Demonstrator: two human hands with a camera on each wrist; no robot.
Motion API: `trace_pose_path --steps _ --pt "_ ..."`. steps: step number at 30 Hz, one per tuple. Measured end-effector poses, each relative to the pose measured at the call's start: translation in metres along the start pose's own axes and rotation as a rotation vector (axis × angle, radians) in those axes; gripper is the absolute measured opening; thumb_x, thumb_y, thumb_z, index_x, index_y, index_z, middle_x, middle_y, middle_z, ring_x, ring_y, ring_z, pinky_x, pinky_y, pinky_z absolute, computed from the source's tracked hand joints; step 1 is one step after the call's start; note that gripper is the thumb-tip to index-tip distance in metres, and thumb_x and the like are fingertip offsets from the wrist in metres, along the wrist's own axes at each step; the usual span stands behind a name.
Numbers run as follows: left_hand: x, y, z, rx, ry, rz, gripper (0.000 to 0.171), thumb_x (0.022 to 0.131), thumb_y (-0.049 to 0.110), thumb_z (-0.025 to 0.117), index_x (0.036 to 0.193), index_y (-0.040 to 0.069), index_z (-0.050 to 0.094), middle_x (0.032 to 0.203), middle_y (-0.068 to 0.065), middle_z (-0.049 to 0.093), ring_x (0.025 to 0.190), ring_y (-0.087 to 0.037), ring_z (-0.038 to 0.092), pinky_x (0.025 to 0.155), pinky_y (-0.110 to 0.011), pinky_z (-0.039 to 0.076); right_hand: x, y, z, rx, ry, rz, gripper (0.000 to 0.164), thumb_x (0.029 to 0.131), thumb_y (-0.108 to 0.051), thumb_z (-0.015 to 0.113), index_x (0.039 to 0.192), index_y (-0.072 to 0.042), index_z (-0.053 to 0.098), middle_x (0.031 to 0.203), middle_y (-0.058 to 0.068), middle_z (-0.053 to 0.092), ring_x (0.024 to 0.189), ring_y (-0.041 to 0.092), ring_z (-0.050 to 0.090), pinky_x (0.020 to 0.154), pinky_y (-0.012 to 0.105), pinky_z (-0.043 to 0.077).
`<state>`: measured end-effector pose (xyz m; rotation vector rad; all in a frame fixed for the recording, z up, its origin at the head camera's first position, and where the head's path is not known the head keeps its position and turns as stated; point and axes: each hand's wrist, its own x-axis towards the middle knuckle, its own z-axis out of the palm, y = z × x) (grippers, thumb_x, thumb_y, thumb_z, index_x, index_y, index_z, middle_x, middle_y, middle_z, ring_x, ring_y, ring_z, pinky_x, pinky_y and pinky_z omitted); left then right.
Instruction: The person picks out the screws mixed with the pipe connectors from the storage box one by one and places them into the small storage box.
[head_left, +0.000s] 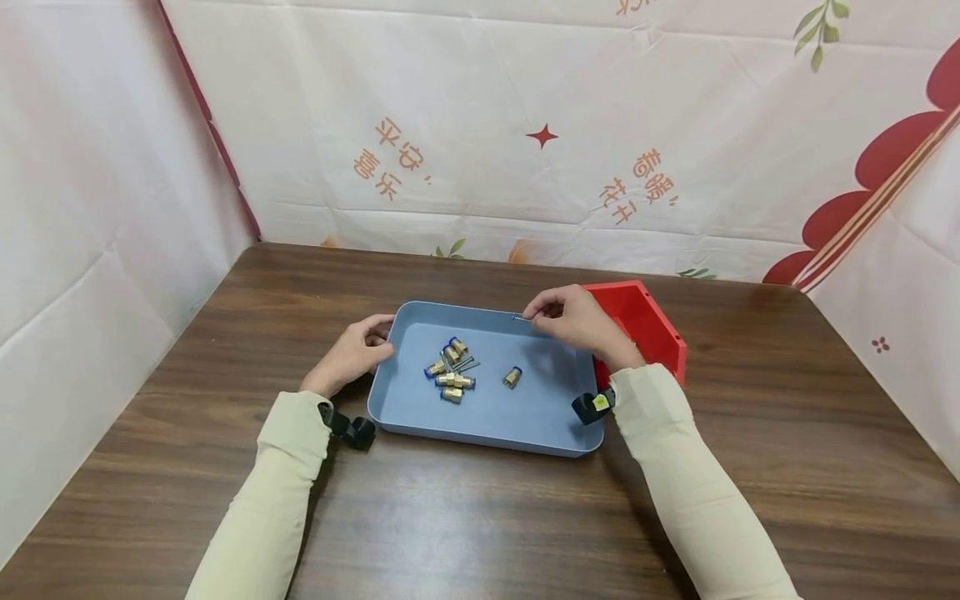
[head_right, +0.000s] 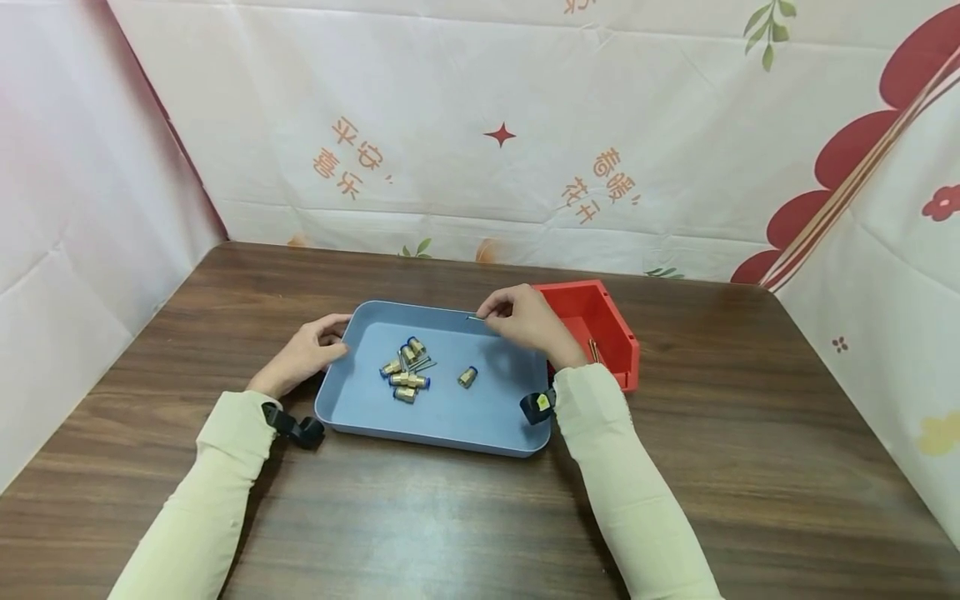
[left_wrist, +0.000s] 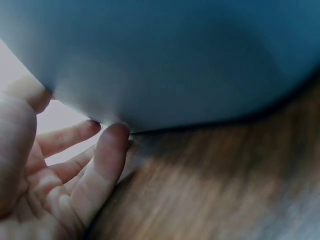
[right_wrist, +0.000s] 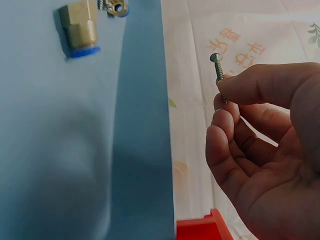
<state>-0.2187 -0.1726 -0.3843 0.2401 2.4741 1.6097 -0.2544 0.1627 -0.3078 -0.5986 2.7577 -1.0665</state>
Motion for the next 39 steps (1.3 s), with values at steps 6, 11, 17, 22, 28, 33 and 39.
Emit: trace_pose_path --steps 6,11,17,22,28,33,39 --pt "0.000 0.002 -0.001 -0.008 -0.004 0.002 0.057 0.088 0.007 0.051 0.144 0.003 0.038 0.117 -0.022 0.051 0.088 -0.019 0.051 0.061 -0.026 0.047 -0.006 0.004 -0.015 -0.023 0.037 0.026 0.017 0.090 -0.007 0.059 0.102 -0.002 0.071 0.096 0.013 0.067 0.082 0.024 0.055 0.073 0.028 0.048" --pt "-0.003 0.000 0.000 0.000 -0.015 -0.002 0.057 0.090 0.008 0.051 0.145 0.003 0.037 0.119 -0.023 0.051 0.092 -0.022 0.052 0.065 -0.028 0.048 -0.012 0.014 -0.026 -0.035 0.064 0.028 0.017 0.090 -0.006 0.058 0.101 0.000 0.069 0.095 0.015 0.066 0.080 0.023 0.055 0.071 0.025 0.048" --pt "-0.003 0.000 0.000 -0.001 -0.018 -0.006 0.057 0.090 0.008 0.051 0.145 0.003 0.036 0.120 -0.024 0.051 0.093 -0.023 0.053 0.066 -0.027 0.049 -0.022 0.024 -0.038 -0.033 0.088 0.069 0.017 0.092 -0.007 0.057 0.102 0.001 0.068 0.099 0.016 0.065 0.084 0.023 0.056 0.073 0.024 0.047" --pt "-0.003 0.001 0.000 -0.004 -0.019 -0.002 0.057 0.090 0.007 0.051 0.145 0.003 0.036 0.120 -0.024 0.051 0.094 -0.024 0.053 0.065 -0.028 0.050 -0.030 0.031 -0.047 -0.065 0.099 0.100 0.019 0.092 -0.009 0.057 0.105 -0.001 0.068 0.102 0.016 0.064 0.086 0.024 0.054 0.074 0.027 0.047" --pt "-0.002 0.001 0.001 -0.006 -0.024 0.002 0.057 0.090 0.008 0.051 0.145 0.002 0.036 0.120 -0.024 0.051 0.092 -0.022 0.053 0.065 -0.027 0.049 -0.038 0.041 -0.054 -0.077 0.106 0.152 0.021 0.092 -0.011 0.057 0.108 -0.001 0.066 0.105 0.017 0.061 0.086 0.025 0.052 0.071 0.026 0.046" --pt "-0.002 0.001 0.001 -0.008 -0.026 0.001 0.057 0.091 0.008 0.050 0.145 0.003 0.036 0.122 -0.025 0.050 0.094 -0.024 0.053 0.066 -0.027 0.050 -0.043 0.050 -0.057 -0.084 0.102 0.201 0.022 0.093 -0.013 0.056 0.111 -0.001 0.063 0.106 0.018 0.060 0.088 0.026 0.052 0.069 0.025 0.047" --pt "-0.002 0.000 0.000 -0.007 -0.023 0.006 0.057 0.090 0.008 0.051 0.145 0.002 0.036 0.121 -0.025 0.050 0.095 -0.024 0.052 0.066 -0.027 0.050 -0.045 0.057 -0.057 -0.108 0.115 0.203 0.022 0.093 -0.012 0.056 0.110 0.000 0.064 0.106 0.020 0.062 0.087 0.027 0.052 0.070 0.026 0.047"
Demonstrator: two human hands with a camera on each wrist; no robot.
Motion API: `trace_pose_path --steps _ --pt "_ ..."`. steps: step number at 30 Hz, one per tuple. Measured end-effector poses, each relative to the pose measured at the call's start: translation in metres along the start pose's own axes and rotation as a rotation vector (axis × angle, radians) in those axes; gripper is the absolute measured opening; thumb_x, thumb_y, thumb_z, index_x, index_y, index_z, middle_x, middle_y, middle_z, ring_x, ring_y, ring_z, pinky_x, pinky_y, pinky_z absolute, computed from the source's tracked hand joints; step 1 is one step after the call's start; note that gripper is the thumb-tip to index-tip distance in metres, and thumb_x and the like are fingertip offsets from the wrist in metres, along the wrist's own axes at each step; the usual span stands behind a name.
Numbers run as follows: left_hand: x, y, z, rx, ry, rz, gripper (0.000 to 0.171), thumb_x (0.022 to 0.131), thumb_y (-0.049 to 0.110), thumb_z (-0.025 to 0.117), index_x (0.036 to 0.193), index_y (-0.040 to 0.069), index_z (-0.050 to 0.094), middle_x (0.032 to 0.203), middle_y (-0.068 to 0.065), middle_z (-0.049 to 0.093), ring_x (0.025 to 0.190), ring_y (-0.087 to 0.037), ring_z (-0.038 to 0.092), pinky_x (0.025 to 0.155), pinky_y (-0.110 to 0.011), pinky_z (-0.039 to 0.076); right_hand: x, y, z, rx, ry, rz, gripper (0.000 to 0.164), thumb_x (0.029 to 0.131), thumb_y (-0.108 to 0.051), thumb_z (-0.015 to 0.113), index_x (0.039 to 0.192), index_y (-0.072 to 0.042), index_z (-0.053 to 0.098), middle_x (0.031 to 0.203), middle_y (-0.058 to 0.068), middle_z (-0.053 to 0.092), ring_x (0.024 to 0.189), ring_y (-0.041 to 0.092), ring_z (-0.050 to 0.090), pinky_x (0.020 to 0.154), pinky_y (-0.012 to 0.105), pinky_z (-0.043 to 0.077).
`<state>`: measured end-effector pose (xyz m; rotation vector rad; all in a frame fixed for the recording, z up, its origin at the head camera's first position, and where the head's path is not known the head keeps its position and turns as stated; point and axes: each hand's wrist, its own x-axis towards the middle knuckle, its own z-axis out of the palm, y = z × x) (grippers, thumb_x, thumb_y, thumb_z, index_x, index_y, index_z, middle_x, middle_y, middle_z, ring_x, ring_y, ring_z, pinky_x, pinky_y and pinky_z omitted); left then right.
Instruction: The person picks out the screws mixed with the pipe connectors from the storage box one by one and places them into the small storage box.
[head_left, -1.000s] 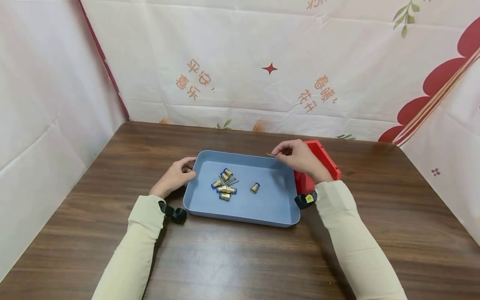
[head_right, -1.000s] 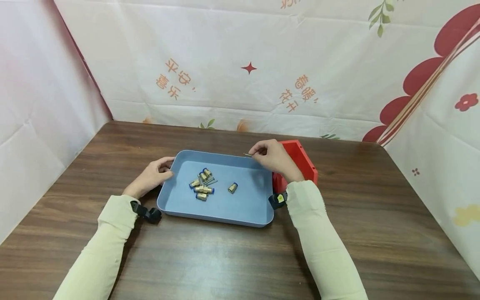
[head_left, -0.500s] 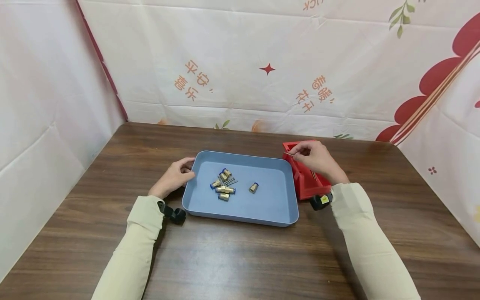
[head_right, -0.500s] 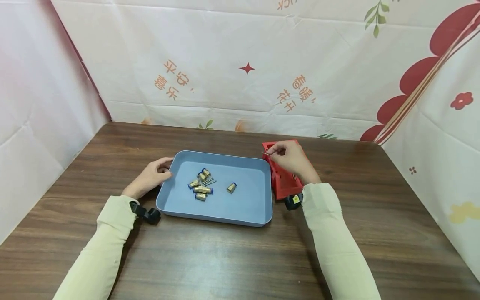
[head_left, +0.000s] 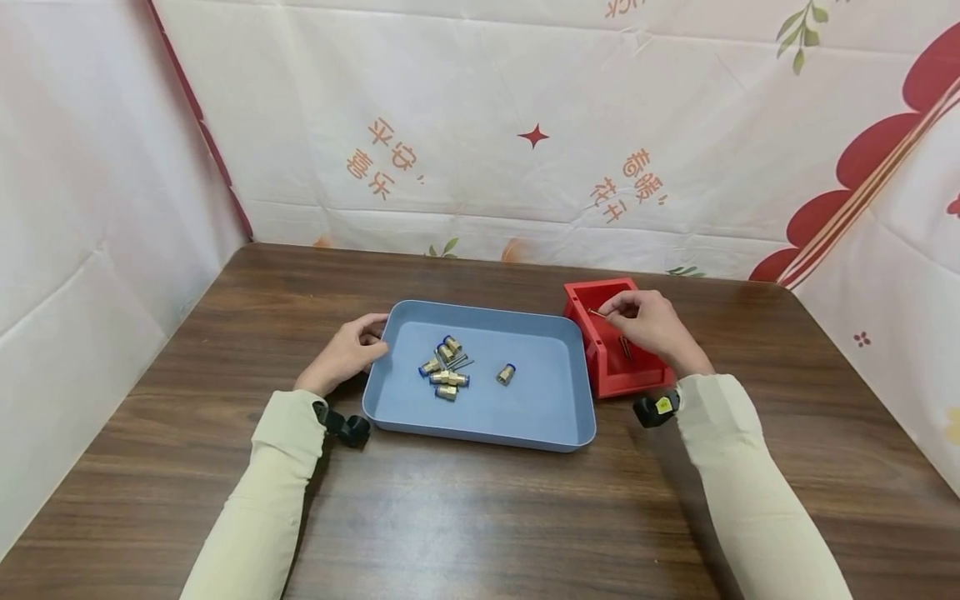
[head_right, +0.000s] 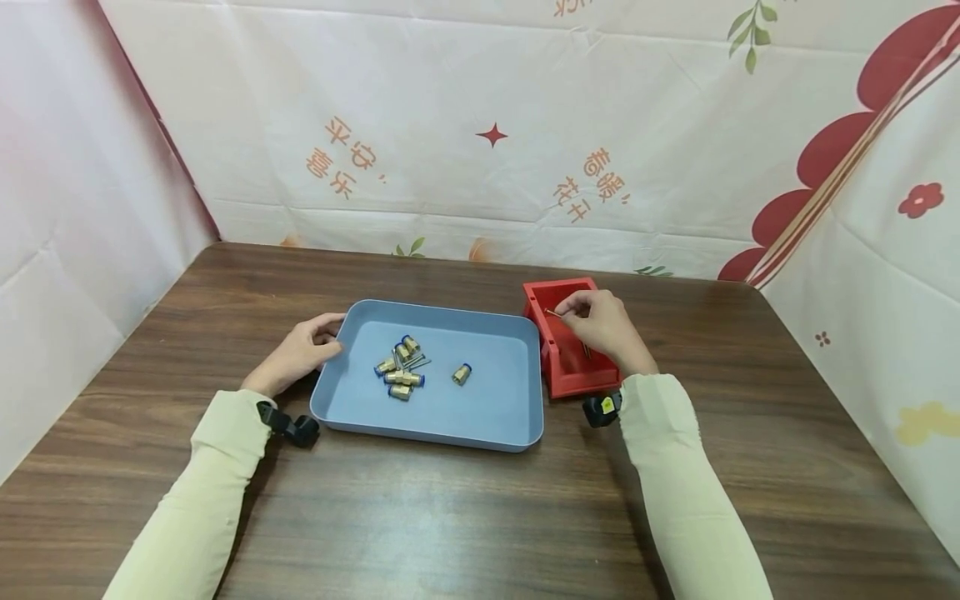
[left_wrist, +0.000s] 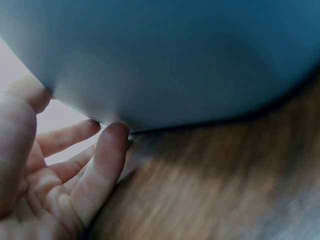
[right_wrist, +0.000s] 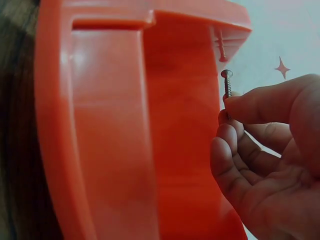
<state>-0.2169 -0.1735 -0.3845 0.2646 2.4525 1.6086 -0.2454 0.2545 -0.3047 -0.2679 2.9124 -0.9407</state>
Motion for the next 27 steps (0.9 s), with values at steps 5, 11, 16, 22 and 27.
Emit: trace_pose_path --steps 5,11,16,22,27 --pt "0.000 -0.001 0.001 -0.009 -0.005 -0.003 0.057 0.090 0.008 0.051 0.145 0.002 0.036 0.121 -0.025 0.050 0.094 -0.023 0.052 0.066 -0.027 0.050 0.000 0.003 0.002 -0.011 -0.008 0.009 0.024 0.093 -0.013 0.056 0.112 -0.001 0.064 0.106 0.020 0.062 0.087 0.027 0.052 0.069 0.026 0.047" --pt "0.001 0.000 0.000 -0.013 -0.004 -0.001 0.056 0.090 0.007 0.051 0.145 0.002 0.036 0.121 -0.025 0.050 0.093 -0.022 0.052 0.065 -0.027 0.050 0.001 0.006 0.003 -0.007 -0.016 0.016 0.025 0.093 -0.013 0.055 0.113 -0.001 0.063 0.107 0.020 0.061 0.088 0.027 0.051 0.069 0.026 0.047" --pt "0.000 0.000 0.000 -0.016 -0.002 -0.004 0.056 0.091 0.007 0.051 0.144 0.002 0.037 0.121 -0.025 0.050 0.092 -0.021 0.052 0.065 -0.027 0.050 0.001 0.006 0.004 -0.003 -0.021 0.030 0.028 0.092 -0.013 0.055 0.117 -0.001 0.061 0.109 0.020 0.059 0.093 0.029 0.052 0.075 0.030 0.048" --pt "0.000 0.000 0.000 -0.019 -0.004 -0.011 0.057 0.090 0.008 0.051 0.144 0.003 0.037 0.121 -0.024 0.050 0.092 -0.021 0.052 0.064 -0.027 0.050 -0.001 -0.003 0.004 -0.006 0.012 0.010 0.033 0.092 -0.013 0.057 0.122 -0.001 0.058 0.113 0.020 0.058 0.098 0.031 0.053 0.081 0.039 0.050" --pt "0.000 0.002 -0.001 -0.015 -0.001 -0.018 0.056 0.090 0.008 0.051 0.144 0.004 0.038 0.120 -0.023 0.050 0.090 -0.020 0.052 0.064 -0.028 0.050 0.002 -0.018 0.005 0.017 0.027 -0.022 0.031 0.093 -0.015 0.056 0.122 -0.003 0.059 0.113 0.018 0.058 0.098 0.030 0.053 0.079 0.036 0.051"
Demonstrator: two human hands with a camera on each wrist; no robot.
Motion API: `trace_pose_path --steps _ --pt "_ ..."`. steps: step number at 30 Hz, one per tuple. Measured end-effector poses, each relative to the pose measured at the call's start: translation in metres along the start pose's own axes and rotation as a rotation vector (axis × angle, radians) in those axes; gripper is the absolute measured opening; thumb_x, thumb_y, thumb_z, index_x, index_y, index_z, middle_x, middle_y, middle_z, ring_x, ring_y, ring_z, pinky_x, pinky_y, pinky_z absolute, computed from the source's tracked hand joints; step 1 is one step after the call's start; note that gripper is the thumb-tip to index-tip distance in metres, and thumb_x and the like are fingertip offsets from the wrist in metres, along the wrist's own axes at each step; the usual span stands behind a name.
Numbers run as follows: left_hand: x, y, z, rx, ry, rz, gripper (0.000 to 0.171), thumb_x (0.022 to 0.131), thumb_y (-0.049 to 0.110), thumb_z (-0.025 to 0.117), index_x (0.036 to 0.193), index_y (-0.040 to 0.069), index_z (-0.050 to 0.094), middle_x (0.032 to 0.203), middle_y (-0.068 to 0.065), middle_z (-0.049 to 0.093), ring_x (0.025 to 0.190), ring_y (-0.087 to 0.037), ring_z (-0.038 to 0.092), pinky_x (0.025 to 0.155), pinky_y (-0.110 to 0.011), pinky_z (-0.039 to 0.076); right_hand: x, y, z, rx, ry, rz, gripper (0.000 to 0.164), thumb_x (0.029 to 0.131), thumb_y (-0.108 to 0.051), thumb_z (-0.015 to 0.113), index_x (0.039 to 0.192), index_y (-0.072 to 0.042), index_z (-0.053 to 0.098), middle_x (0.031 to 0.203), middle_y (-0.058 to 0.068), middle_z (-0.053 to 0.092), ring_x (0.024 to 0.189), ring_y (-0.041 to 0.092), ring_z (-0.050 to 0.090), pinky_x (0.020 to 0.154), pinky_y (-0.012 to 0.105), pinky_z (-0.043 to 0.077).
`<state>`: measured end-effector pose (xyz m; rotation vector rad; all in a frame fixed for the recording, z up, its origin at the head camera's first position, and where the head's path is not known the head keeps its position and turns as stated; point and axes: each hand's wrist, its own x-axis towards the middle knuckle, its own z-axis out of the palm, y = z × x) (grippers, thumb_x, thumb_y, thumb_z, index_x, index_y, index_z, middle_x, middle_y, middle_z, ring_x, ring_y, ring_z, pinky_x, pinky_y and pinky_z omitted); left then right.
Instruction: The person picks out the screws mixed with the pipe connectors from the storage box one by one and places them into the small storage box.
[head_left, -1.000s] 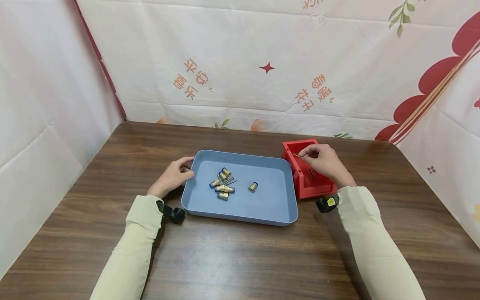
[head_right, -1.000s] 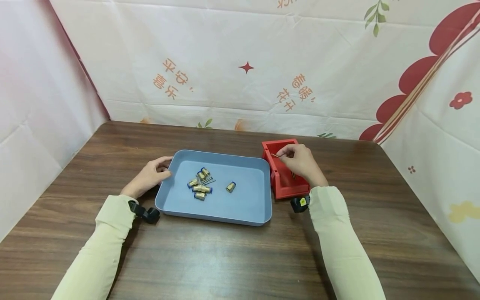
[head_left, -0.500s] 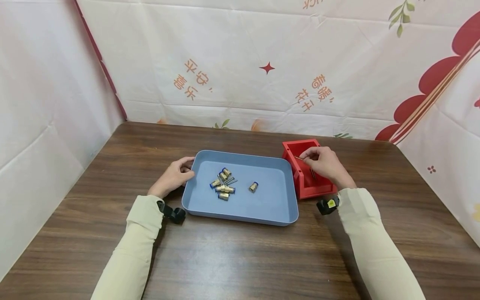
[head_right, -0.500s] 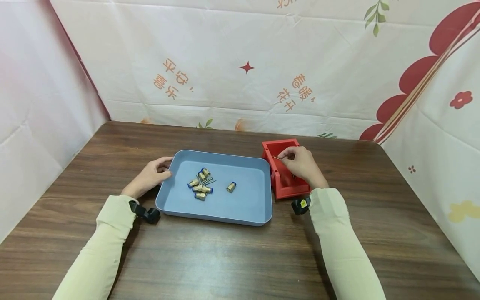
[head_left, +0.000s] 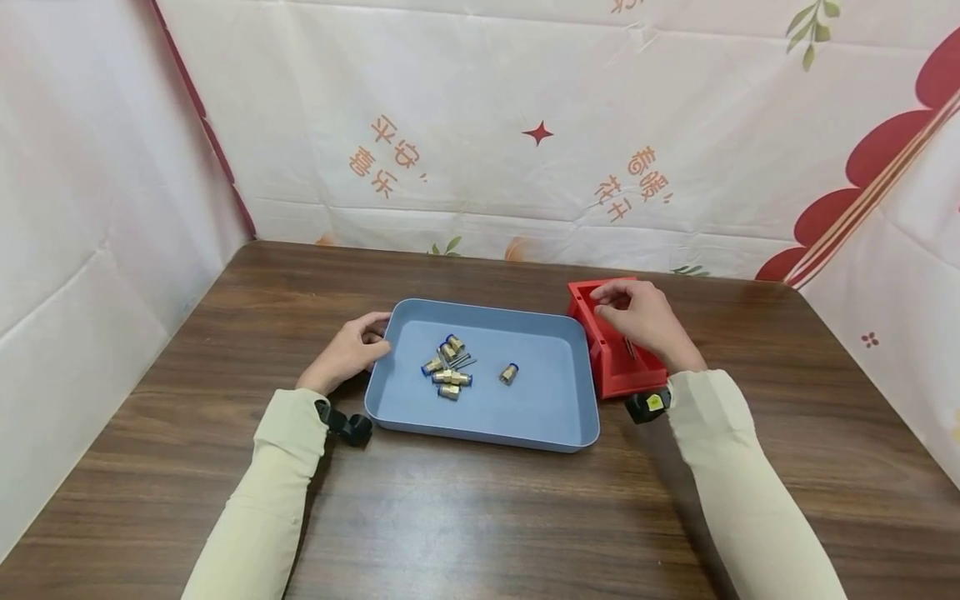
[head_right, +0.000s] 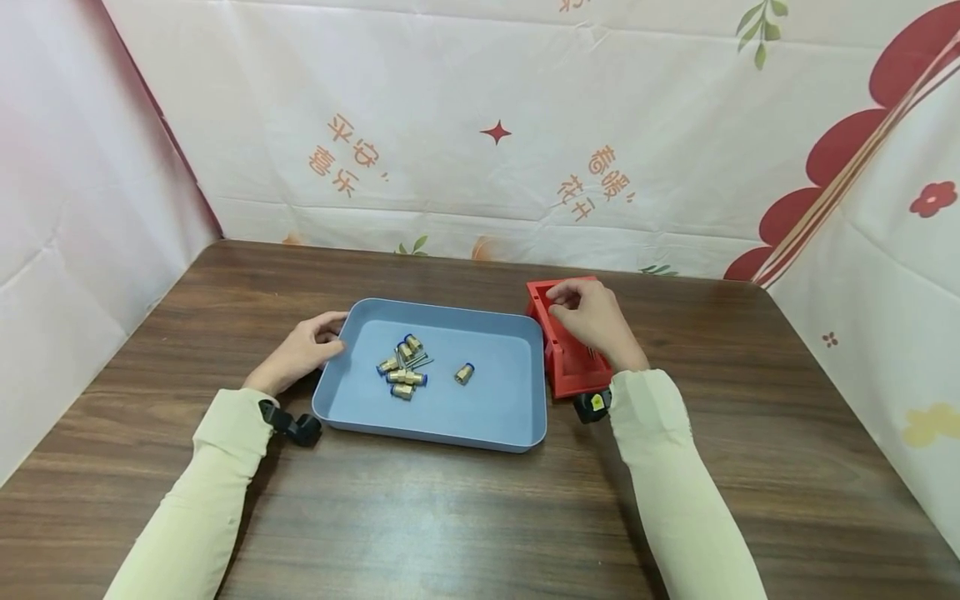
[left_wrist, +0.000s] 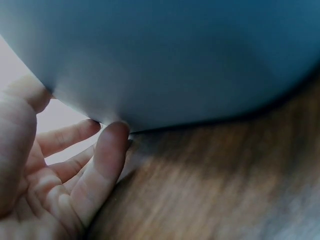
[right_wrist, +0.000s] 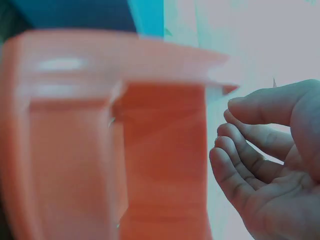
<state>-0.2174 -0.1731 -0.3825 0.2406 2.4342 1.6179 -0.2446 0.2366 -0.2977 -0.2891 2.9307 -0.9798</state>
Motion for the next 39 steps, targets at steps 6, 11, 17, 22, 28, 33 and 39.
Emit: trace_pose_path --steps 6,11,17,22,28,33,39 --pt "0.002 0.001 0.001 -0.007 -0.003 0.001 0.055 0.091 0.010 0.051 0.144 0.007 0.039 0.118 -0.021 0.051 0.088 -0.020 0.052 0.064 -0.029 0.049 0.007 -0.010 0.001 0.016 0.007 0.001 0.032 0.092 -0.016 0.058 0.122 -0.005 0.060 0.114 0.018 0.059 0.098 0.029 0.053 0.082 0.036 0.051" --pt "0.003 0.000 0.001 0.000 -0.008 0.004 0.056 0.090 0.009 0.051 0.145 0.004 0.037 0.120 -0.023 0.051 0.091 -0.022 0.052 0.065 -0.028 0.050 0.012 -0.015 0.005 0.018 0.021 -0.070 0.028 0.091 -0.011 0.057 0.117 -0.001 0.063 0.107 0.018 0.062 0.092 0.027 0.056 0.077 0.027 0.048" --pt "0.004 -0.001 0.000 0.005 -0.006 0.005 0.056 0.090 0.008 0.051 0.144 0.003 0.037 0.120 -0.023 0.051 0.091 -0.021 0.052 0.065 -0.027 0.050 0.017 -0.024 0.014 0.067 0.018 -0.116 0.025 0.091 -0.009 0.059 0.113 0.001 0.064 0.103 0.019 0.064 0.090 0.025 0.057 0.073 0.019 0.046" --pt "0.005 -0.001 0.000 -0.005 -0.007 0.008 0.056 0.090 0.008 0.050 0.144 0.003 0.037 0.119 -0.023 0.051 0.089 -0.019 0.051 0.064 -0.027 0.049 0.021 -0.028 0.022 0.083 -0.015 -0.130 0.023 0.090 -0.006 0.061 0.111 0.001 0.065 0.102 0.019 0.063 0.087 0.024 0.057 0.070 0.017 0.046" --pt "0.004 -0.002 -0.001 -0.006 -0.004 0.006 0.057 0.089 0.008 0.050 0.144 0.003 0.037 0.119 -0.023 0.051 0.090 -0.020 0.051 0.064 -0.027 0.049 0.023 -0.038 0.036 0.096 -0.057 -0.136 0.022 0.089 -0.006 0.061 0.111 -0.001 0.065 0.103 0.017 0.064 0.088 0.025 0.056 0.074 0.023 0.048" --pt "0.002 -0.002 -0.002 -0.007 -0.008 -0.003 0.057 0.090 0.008 0.050 0.145 0.003 0.036 0.120 -0.023 0.050 0.092 -0.021 0.051 0.065 -0.027 0.049 0.023 -0.048 0.047 0.112 -0.083 -0.151 0.025 0.088 -0.006 0.064 0.112 -0.001 0.066 0.104 0.016 0.064 0.090 0.025 0.056 0.077 0.027 0.049" --pt "0.001 -0.001 -0.001 -0.010 -0.009 -0.009 0.057 0.090 0.008 0.050 0.145 0.003 0.036 0.120 -0.023 0.050 0.091 -0.020 0.051 0.065 -0.027 0.049 0.024 -0.058 0.060 0.116 -0.104 -0.187 0.026 0.086 -0.004 0.065 0.111 0.002 0.066 0.100 0.016 0.065 0.087 0.025 0.056 0.076 0.028 0.048"
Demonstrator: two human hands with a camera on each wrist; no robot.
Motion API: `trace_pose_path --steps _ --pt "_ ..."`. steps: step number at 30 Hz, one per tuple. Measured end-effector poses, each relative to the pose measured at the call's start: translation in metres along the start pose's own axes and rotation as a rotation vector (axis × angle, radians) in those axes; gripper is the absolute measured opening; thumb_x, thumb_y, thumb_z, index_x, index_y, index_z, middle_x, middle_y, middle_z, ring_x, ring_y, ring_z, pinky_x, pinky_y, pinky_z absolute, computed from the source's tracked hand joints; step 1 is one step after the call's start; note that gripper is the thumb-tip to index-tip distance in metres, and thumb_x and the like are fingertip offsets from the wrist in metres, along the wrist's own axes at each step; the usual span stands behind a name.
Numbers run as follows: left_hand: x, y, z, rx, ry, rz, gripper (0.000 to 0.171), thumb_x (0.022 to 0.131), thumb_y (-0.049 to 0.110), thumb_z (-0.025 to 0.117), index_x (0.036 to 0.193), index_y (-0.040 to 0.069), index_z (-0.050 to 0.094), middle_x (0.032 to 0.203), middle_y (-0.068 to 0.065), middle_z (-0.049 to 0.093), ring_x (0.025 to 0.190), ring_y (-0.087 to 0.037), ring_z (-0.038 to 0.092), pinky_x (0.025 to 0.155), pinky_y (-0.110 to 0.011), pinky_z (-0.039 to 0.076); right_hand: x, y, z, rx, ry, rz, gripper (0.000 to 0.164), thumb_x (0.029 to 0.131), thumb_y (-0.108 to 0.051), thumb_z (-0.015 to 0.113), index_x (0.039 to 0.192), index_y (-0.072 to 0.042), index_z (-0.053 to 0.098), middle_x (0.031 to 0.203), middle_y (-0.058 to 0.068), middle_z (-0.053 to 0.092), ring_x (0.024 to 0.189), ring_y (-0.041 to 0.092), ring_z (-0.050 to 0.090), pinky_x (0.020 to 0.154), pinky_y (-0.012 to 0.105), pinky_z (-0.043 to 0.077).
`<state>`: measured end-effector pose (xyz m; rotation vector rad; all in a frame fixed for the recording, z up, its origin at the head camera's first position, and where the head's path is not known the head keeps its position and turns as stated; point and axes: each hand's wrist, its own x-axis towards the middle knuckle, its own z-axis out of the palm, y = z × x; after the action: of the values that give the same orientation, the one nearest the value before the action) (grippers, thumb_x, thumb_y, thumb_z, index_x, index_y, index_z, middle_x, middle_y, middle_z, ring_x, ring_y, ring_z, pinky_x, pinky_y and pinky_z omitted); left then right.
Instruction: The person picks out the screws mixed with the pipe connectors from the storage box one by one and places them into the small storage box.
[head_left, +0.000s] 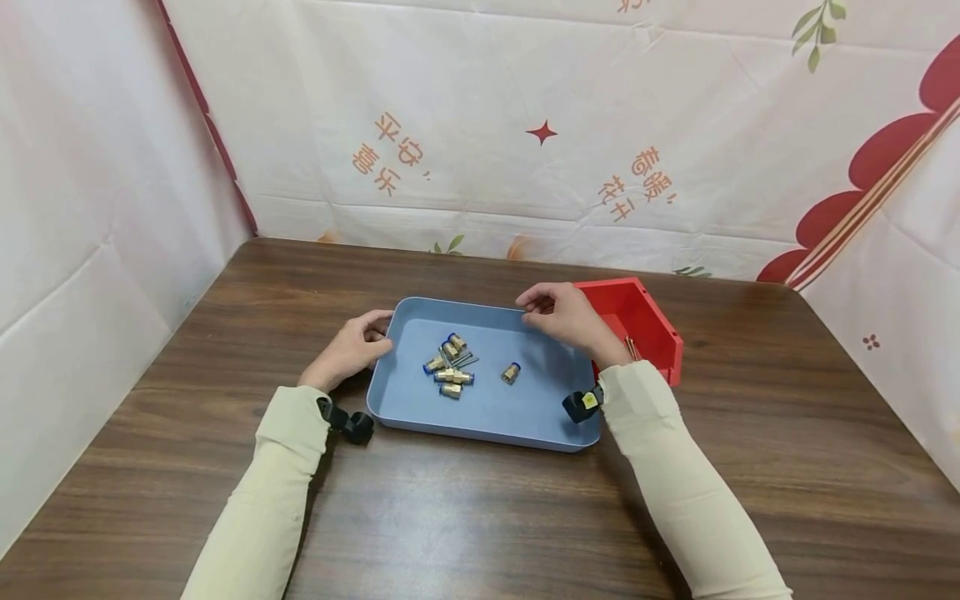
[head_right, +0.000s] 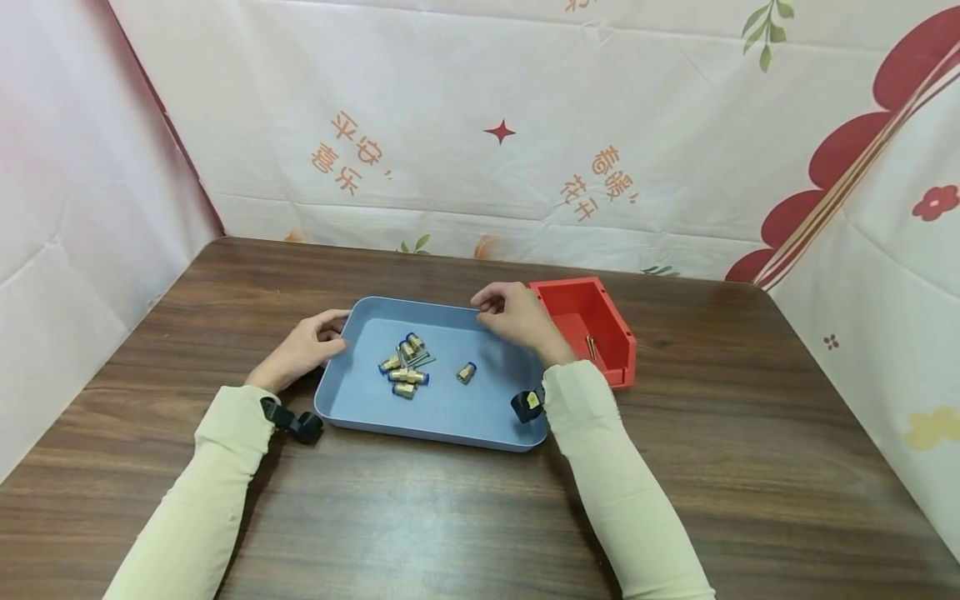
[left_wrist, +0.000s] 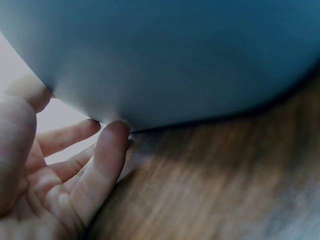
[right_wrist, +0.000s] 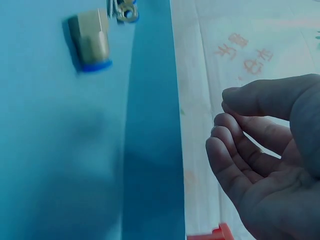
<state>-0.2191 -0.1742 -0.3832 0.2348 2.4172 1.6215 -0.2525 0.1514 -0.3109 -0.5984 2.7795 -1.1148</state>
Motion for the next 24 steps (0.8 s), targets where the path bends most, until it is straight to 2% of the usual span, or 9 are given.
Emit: trace_pose_path --steps 10,15,19,24 --pt "0.000 -0.001 -0.001 0.005 0.005 0.002 0.056 0.090 0.009 0.050 0.144 0.005 0.038 0.119 -0.021 0.050 0.090 -0.021 0.051 0.064 -0.028 0.049 0.005 -0.010 0.024 0.048 -0.057 -0.055 0.023 0.083 -0.001 0.067 0.106 0.003 0.068 0.097 0.015 0.066 0.085 0.024 0.057 0.079 0.030 0.050" --pt "-0.002 -0.003 -0.001 0.003 0.017 -0.006 0.056 0.089 0.009 0.050 0.144 0.006 0.039 0.116 -0.020 0.052 0.089 -0.019 0.052 0.063 -0.028 0.050 0.010 -0.010 0.036 0.064 -0.085 -0.105 0.020 0.081 0.001 0.067 0.101 0.003 0.069 0.090 0.012 0.065 0.080 0.020 0.055 0.075 0.026 0.049" --pt "-0.002 -0.003 -0.002 0.001 0.035 -0.010 0.055 0.089 0.008 0.051 0.143 0.007 0.040 0.117 -0.020 0.052 0.089 -0.020 0.052 0.064 -0.028 0.049 0.014 -0.011 0.045 0.057 -0.137 -0.089 0.023 0.081 0.000 0.069 0.104 0.003 0.068 0.093 0.014 0.065 0.083 0.021 0.055 0.078 0.027 0.049" --pt "0.000 -0.002 -0.002 -0.001 0.013 -0.002 0.056 0.090 0.010 0.051 0.144 0.006 0.038 0.121 -0.021 0.050 0.094 -0.022 0.051 0.066 -0.028 0.049 0.015 -0.009 0.053 0.033 -0.176 -0.066 0.025 0.081 -0.001 0.070 0.105 0.002 0.068 0.094 0.013 0.064 0.083 0.020 0.054 0.077 0.024 0.047"
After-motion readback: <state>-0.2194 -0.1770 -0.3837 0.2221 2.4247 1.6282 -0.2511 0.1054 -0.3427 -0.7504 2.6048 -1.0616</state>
